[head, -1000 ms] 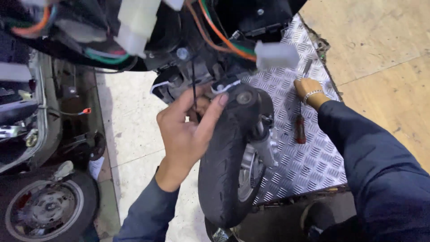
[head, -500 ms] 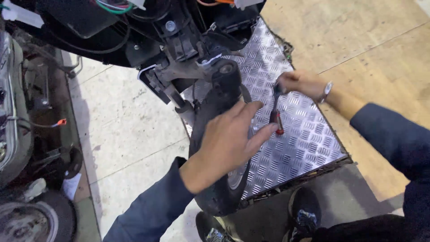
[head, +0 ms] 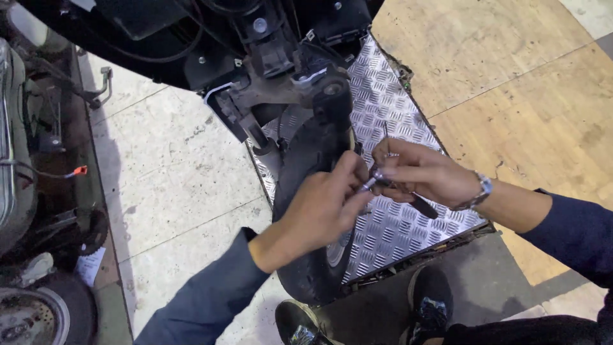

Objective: Disconnecting electrical wiring connectors and using a socket wrench on the front assembly of a motorcycle.

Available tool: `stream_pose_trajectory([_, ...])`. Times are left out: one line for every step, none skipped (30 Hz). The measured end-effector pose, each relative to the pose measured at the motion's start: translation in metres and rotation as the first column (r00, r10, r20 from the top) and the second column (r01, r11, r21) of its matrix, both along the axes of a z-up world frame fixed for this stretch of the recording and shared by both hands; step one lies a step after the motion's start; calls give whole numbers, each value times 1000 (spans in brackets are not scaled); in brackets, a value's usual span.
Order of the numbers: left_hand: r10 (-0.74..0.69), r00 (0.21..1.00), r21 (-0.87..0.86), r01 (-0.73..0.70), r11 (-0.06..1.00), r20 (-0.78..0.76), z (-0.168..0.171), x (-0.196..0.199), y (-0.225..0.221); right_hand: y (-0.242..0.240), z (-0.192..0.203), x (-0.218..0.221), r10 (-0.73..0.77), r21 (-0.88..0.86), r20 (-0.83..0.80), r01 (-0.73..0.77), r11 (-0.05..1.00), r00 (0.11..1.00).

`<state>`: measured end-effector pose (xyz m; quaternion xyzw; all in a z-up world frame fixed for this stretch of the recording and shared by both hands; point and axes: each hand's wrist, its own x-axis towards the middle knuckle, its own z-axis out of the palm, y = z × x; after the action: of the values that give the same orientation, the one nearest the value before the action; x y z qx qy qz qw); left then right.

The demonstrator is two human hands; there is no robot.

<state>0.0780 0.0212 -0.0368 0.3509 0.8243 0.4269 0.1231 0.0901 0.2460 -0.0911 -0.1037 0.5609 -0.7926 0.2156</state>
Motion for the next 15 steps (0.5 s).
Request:
stream_pose_trajectory([-15,998,1,16,1000,-61,7,-1,-6,0,5,0,56,-67,-47,-59,996,997])
stream_pose_trajectory([-31,992,0,31,1000,-122,13,-1,-12,1,11,1,108,-130,-98,-120,984,989])
stream_pose_trajectory([-33,991,-7,33,999,-127,9,-2,-15,-1,7,0,106,-137,-104,-119,983,989])
stream_pose_trajectory([-56,975,16,61,998,-213,5,-4,-17,-3,3,0,108,-125,-102,-120,985,989])
stream_pose_trajectory([-83,953,34,98,995,-292,0,-4,-20,-5,-2,2,104,-118,-93,-115,986,990])
stream_pose_trajectory([-93,952,23,104,994,-290,-2,-5,-21,-5,-11,2,97,-129,-94,-108,986,991])
stream_pose_trajectory([-105,925,18,119,993,-366,-5,-5,-21,-4,-19,3,105,-182,-53,-113,977,993])
stream_pose_trajectory([-116,891,12,134,991,-440,-9,-6,-22,-5,-28,3,116,-235,-13,-116,965,993])
stream_pose_trajectory([-121,890,11,140,990,-440,-11,-6,-21,-4,-27,3,111,-235,-13,-111,966,994])
stream_pose_trajectory([-98,867,24,126,992,-489,-13,-6,-21,-5,-27,2,109,-202,-114,-130,971,988])
stream_pose_trajectory([-69,841,40,107,993,-537,-15,-6,-22,-5,-26,0,115,-164,-213,-151,975,970])
stream_pose_trajectory([-68,840,41,107,993,-538,-18,-9,-24,0,-25,1,115,-163,-214,-152,975,970])
stream_pose_trajectory([-70,789,5,92,996,-611,-21,-11,-26,4,-23,1,150,-188,-235,-196,962,961])
stream_pose_trajectory([-75,730,-30,74,997,-679,-25,-14,-28,9,-21,1,183,-212,-256,-240,947,949])
stream_pose_trajectory([-69,730,-26,70,997,-680,-17,-17,-32,18,-24,-4,188,-208,-256,-244,947,948])
